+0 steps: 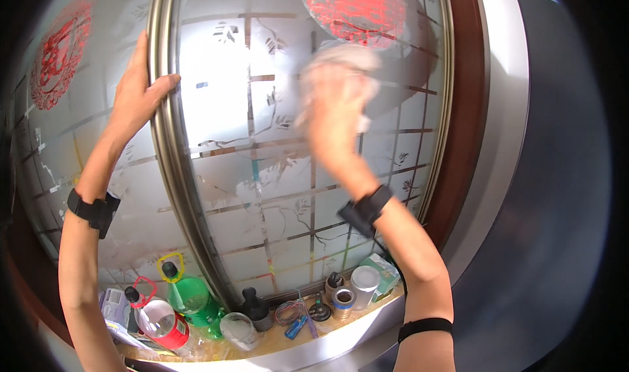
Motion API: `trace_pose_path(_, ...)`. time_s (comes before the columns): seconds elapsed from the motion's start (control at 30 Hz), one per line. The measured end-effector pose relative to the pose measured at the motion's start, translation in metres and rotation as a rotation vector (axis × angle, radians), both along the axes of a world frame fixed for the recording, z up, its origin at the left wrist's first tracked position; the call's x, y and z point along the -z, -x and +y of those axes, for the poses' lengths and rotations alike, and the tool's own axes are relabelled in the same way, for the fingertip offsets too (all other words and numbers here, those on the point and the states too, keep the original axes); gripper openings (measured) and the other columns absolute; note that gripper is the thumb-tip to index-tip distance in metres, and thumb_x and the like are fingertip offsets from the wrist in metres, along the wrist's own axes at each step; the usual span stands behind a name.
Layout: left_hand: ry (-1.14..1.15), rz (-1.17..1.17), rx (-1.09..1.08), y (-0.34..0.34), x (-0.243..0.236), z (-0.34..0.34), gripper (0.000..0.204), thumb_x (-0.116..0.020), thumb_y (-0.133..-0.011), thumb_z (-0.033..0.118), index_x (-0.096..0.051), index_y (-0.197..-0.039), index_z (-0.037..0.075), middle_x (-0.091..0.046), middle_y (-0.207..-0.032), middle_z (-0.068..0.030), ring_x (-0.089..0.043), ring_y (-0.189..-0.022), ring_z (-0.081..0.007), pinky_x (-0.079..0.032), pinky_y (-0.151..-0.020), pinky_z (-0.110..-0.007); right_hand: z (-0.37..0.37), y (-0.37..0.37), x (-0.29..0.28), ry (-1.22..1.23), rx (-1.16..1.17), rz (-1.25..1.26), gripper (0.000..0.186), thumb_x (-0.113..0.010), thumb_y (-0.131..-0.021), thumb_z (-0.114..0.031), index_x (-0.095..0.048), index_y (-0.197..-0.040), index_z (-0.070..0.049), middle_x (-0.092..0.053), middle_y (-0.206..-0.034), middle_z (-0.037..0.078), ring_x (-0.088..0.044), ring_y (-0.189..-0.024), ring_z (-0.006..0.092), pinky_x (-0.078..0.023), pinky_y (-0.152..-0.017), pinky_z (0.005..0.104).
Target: The person is seen cleaning different surfaces in a house using a cloth.
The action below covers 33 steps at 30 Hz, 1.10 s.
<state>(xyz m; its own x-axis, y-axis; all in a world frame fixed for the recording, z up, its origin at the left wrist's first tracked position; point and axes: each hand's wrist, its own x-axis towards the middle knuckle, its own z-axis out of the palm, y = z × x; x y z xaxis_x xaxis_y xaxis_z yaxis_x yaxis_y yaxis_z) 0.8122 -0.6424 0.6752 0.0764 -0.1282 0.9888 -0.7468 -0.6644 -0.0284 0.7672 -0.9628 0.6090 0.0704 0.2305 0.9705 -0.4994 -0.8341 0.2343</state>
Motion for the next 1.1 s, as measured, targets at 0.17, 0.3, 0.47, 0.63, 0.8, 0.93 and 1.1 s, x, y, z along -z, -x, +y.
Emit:
trace_pose_path(0.17, 0.026, 0.016, 0.072, -0.002, 0.0, -0.006, 0.088, -0.067, -0.081, 0.022, -0.023, -0.153, -0.003, -0.045, -0.146, -0.0245, -0.05, -0.131, -0.0303, -0.037, -0.11, -0.036, 0.007, 0.013, -0.014, 0.253, -0.572, 0.231, 0.073, -0.072, -0.071, -0.007, -0.05, -0.14, -0.018, -0.05, -0.127, 0.014, -0.041, -0.127, 0.0393, -0.029, -0.114, 0.056)
trace_pose_path(0.3, -0.03, 0.061, 0.09, 0.013, -0.003, -0.012, 0.088, -0.068, -0.081, 0.021, -0.024, -0.153, -0.003, -0.048, -0.143, -0.0247, -0.053, -0.126, -0.0304, -0.039, -0.107, -0.036, -0.092, 0.002, -0.091, -0.028, -0.415, -0.096, 0.06, -0.065, -0.082, -0.01, -0.051, -0.14, -0.014, -0.058, -0.119, 0.017, -0.053, -0.114, 0.037, -0.043, -0.098, 0.047)
trace_pose_path(0.47, -0.009, 0.04, 0.042, 0.014, 0.003, -0.014, 0.092, -0.069, -0.08, 0.021, -0.018, -0.153, -0.006, -0.044, -0.143, -0.0304, -0.047, -0.132, -0.0378, -0.036, -0.111, -0.039, -0.177, -0.022, -0.121, -0.642, -0.399, -0.361, 0.047, -0.051, -0.099, -0.033, -0.046, -0.142, -0.014, -0.049, -0.141, 0.021, -0.045, -0.131, 0.0365, -0.033, -0.105, 0.0517)
trace_pose_path(0.63, -0.009, 0.121, 0.031, 0.024, 0.001, -0.012, 0.095, -0.069, -0.079, 0.023, -0.017, -0.152, -0.008, -0.038, -0.148, -0.031, -0.038, -0.139, -0.0386, -0.03, -0.115, -0.039, -0.038, 0.0, -0.049, 0.241, -0.319, 0.039, 0.049, -0.063, -0.083, -0.015, -0.054, -0.132, -0.015, -0.048, -0.136, 0.014, -0.045, -0.126, 0.0404, -0.03, -0.107, 0.0595)
trace_pose_path(0.8, -0.019, 0.123, 0.079, 0.03, -0.002, -0.008, 0.096, -0.071, -0.077, 0.024, -0.02, -0.152, -0.008, -0.037, -0.149, -0.0301, -0.038, -0.139, -0.0381, -0.03, -0.115, -0.039, 0.054, 0.007, -0.086, 0.604, -0.722, 0.207, 0.045, -0.063, -0.079, -0.007, -0.06, -0.124, -0.016, -0.053, -0.126, 0.008, -0.047, -0.123, 0.0411, -0.033, -0.109, 0.0578)
trace_pose_path(0.93, 0.003, 0.009, 0.043, 0.019, -0.001, -0.017, 0.095, -0.071, -0.075, 0.023, -0.023, -0.152, -0.006, -0.045, -0.143, -0.0303, -0.046, -0.134, -0.0376, -0.034, -0.111, -0.039, 0.077, -0.011, -0.177, 0.77, -0.604, 0.09, 0.05, -0.068, -0.08, -0.02, -0.058, -0.128, -0.023, -0.056, -0.128, 0.004, -0.048, -0.125, 0.0362, -0.036, -0.108, 0.0532)
trace_pose_path(1.1, 0.018, 0.101, 0.099, 0.028, 0.0, -0.017, 0.095, -0.069, -0.073, 0.016, -0.021, -0.151, -0.009, -0.046, -0.141, -0.031, -0.052, -0.127, -0.0373, -0.039, -0.106, -0.037, 0.077, -0.034, -0.274, 0.679, -0.489, -0.113, 0.047, -0.062, -0.089, -0.04, -0.055, -0.134, -0.025, -0.056, -0.133, 0.007, -0.049, -0.125, 0.0382, -0.04, -0.104, 0.0522)
